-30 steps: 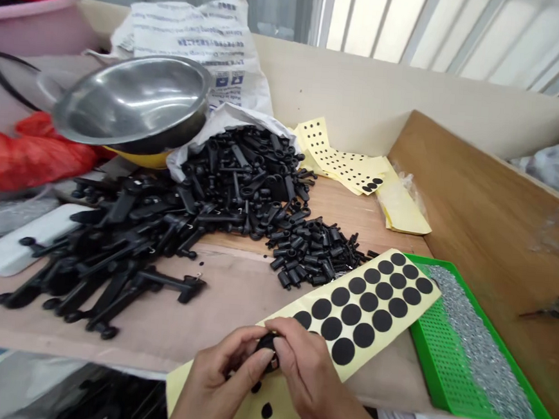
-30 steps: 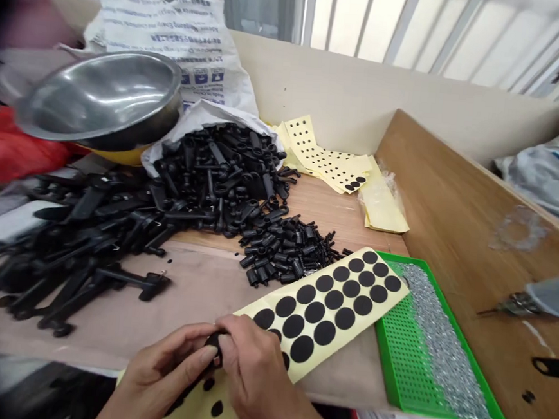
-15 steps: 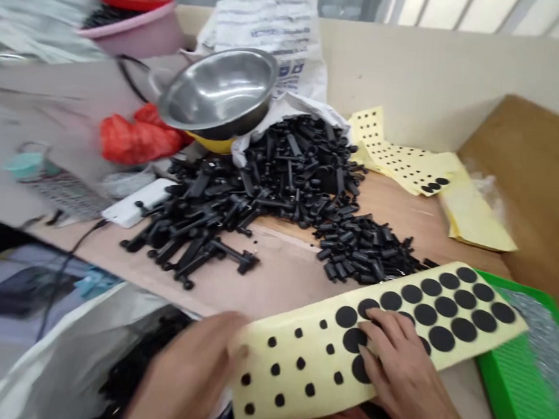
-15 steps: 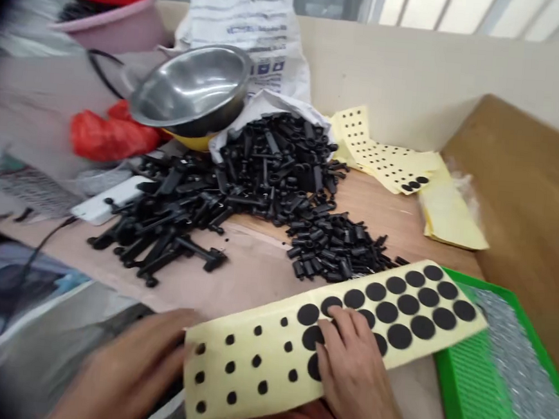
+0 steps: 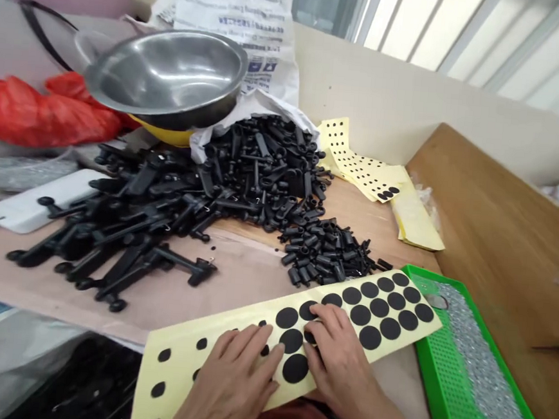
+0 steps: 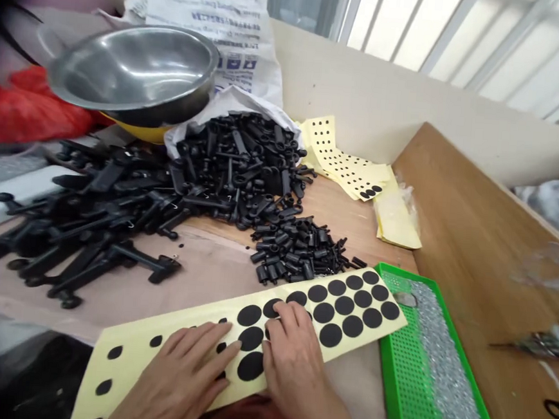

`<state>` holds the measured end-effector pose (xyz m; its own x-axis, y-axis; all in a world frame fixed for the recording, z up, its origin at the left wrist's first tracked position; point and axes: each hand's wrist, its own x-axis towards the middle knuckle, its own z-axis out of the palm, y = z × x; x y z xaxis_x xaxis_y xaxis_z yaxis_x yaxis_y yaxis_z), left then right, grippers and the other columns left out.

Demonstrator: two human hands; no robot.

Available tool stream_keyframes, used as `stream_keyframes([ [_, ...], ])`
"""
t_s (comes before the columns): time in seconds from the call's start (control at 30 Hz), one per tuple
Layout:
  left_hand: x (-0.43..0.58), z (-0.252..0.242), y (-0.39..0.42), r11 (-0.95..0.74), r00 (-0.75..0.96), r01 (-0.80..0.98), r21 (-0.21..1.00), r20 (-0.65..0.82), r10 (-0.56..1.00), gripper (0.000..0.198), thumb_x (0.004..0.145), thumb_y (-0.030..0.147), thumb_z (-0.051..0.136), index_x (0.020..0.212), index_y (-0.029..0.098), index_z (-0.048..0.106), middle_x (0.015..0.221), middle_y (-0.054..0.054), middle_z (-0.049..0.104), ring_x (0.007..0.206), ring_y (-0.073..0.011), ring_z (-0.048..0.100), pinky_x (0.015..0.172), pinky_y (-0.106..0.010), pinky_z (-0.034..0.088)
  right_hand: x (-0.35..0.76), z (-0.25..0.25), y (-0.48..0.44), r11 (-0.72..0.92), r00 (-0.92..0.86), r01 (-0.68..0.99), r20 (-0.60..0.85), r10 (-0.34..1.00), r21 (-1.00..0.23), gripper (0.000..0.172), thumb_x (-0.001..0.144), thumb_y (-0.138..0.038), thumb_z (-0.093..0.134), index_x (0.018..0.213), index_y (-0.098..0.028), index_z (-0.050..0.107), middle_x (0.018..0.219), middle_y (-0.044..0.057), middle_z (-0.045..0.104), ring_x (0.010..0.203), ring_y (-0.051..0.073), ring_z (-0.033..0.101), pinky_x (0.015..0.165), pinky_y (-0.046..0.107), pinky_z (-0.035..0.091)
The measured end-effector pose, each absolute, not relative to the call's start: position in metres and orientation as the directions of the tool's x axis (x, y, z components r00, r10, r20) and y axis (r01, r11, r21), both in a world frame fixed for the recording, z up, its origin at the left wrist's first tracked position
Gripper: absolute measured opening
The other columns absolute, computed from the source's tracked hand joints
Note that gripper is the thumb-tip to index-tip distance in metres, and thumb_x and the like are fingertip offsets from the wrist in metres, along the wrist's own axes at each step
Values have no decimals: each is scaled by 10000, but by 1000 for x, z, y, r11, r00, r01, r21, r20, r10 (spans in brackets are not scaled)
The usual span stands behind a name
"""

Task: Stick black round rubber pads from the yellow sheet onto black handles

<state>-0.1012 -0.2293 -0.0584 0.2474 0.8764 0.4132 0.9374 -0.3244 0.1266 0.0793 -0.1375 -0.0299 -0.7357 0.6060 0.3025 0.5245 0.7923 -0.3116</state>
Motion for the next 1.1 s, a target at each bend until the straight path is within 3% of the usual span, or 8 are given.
stream_keyframes([
  [0.27, -87, -55, -216, -338, 278, 936, 103, 379, 883, 230, 868, 294, 514, 1065, 223, 610, 1109, -79, 663, 965, -270, 567, 819, -397, 337, 73, -34, -146, 762, -713, 541, 287, 640, -356, 246, 765, -13, 416, 894, -159, 565, 1048, 116, 557, 963, 281, 465, 848, 495, 421],
  [0.43, -87, -59, -219, -311, 231, 936, 165, 379, 896, 241, 888, 285, 487, 1091, 209, 592, 1139, -80, 633, 1004, -265, 527, 847, -401, 320, 76, -28, -146, 742, -737, 496, 233, 634, -450, 219, 811, -41, 405, 922, -173, 541, 1041, 104, 538, 967, 252, 475, 827, 420, 448],
  [0.6, -83, -45, -224, -293, 245, 922, 252, 206, 947, 272, 907, 346, 452, 1113, 191, 540, 1194, -81, 571, 1040, -255, 488, 856, -409, 349, 82, -49, -138, 829, -747, 484, 360, 558, -280, 175, 824, -72, 420, 910, -167, 540, 1048, 131, 535, 992, 287, 469, 846, 455, 411],
  [0.7, -85, -37, -224, -283, 251, 928, 241, 156, 955, 269, 928, 343, 396, 1082, 172, 536, 1206, -95, 552, 1031, -256, 485, 827, -410, 369, 82, -60, -131, 850, -767, 440, 371, 523, -289, 125, 831, -109, 433, 852, -181, 533, 990, 120, 545, 933, 280, 494, 793, 441, 408],
  [0.9, -85, -54, -227, -310, 248, 929, 203, 282, 927, 291, 913, 340, 448, 1134, 168, 530, 1218, -96, 563, 1048, -267, 489, 855, -414, 328, 76, -50, -137, 823, -754, 470, 340, 563, -319, 127, 804, -69, 457, 787, -192, 486, 908, 84, 550, 854, 248, 490, 721, 394, 384],
  [1.1, -85, -70, -224, -332, 232, 931, 154, 452, 861, 194, 890, 295, 504, 1021, 185, 595, 1166, -95, 623, 1020, -271, 532, 847, -411, 339, 64, -33, -151, 682, -686, 493, 240, 687, -541, 211, 746, -4, 461, 734, -208, 409, 772, 3, 533, 786, 186, 495, 816, 398, 357],
])
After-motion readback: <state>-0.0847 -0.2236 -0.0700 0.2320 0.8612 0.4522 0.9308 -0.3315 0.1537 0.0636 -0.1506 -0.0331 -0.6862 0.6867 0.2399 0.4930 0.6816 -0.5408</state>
